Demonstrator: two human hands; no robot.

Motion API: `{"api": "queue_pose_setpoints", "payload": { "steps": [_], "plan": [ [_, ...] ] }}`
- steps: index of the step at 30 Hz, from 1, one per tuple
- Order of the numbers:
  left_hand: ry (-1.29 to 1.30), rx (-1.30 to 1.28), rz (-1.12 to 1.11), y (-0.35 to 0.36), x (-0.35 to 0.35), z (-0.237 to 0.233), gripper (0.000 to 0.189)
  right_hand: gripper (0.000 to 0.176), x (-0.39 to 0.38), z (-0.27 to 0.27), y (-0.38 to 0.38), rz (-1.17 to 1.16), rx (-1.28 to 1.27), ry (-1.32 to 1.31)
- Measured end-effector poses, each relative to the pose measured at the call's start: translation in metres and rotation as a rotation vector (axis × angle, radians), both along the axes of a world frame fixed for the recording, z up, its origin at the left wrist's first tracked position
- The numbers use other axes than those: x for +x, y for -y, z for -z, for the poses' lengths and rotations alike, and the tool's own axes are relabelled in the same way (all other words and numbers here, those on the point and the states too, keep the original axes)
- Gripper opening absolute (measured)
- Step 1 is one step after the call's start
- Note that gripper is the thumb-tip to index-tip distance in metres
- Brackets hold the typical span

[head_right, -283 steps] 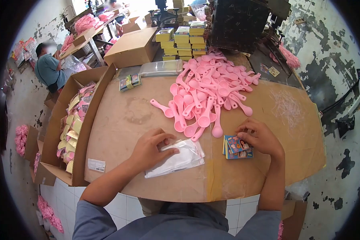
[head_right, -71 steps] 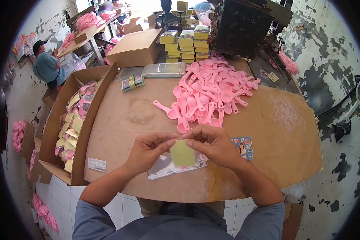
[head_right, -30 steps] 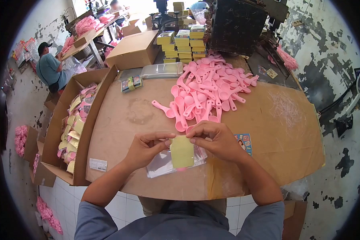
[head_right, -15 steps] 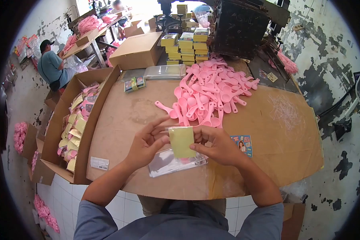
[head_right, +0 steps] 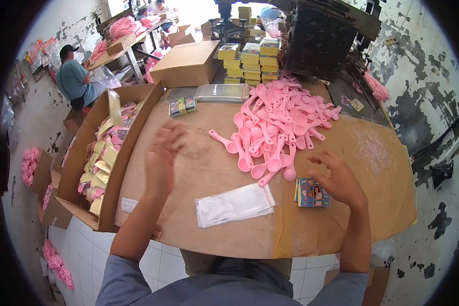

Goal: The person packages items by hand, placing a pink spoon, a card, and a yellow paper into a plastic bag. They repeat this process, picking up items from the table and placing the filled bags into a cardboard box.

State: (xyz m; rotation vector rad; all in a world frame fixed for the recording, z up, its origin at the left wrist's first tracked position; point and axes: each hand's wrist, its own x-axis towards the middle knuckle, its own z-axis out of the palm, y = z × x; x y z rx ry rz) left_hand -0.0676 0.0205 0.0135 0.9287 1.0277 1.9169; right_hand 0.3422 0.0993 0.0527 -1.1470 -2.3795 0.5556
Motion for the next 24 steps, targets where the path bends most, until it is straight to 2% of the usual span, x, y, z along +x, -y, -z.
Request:
{"api": "queue_pose_setpoints", "payload": {
  "steps": [1,2,4,7,13,16,19,22,24],
  "plan": [
    [-0.161,-0.124,0.109,0.002,0.007,0.007,0.041,0.035,0.008,0.004,-0.002,-0.005,0.070,0.101],
    [-0.323,-0.247,0.217,0.005,0.017,0.011,0.038,0.033,0.013,0.004,-0.003,-0.013,-0.016,0.103],
    [-0.900,-0.160,0.306,0.017,0.044,0.007,0.034,0.030,0.018,0.000,-0.003,-0.026,-0.190,0.106],
    [-1.323,0.013,0.253,0.022,0.062,0.028,0.036,0.028,0.020,0.003,-0.005,0.001,-0.323,0.045],
    [-1.134,-0.066,0.363,0.017,0.060,0.037,0.025,0.019,0.030,0.018,-0.014,0.055,-0.373,-0.085],
    [-1.006,-0.249,0.400,0.018,0.063,0.023,0.017,0.017,0.030,0.016,-0.013,0.059,-0.314,-0.085],
    [-1.011,-0.222,0.398,0.020,0.062,0.026,0.015,0.017,0.027,0.007,-0.008,0.080,-0.356,-0.128],
    [-1.056,-0.124,0.383,0.019,0.060,0.035,0.022,0.017,0.016,-0.005,0.002,-0.013,-0.276,-0.125],
    [-1.009,-0.093,0.339,0.020,0.064,0.034,0.022,0.016,-0.008,-0.014,0.021,-0.113,-0.324,-0.207]
  ]
}}
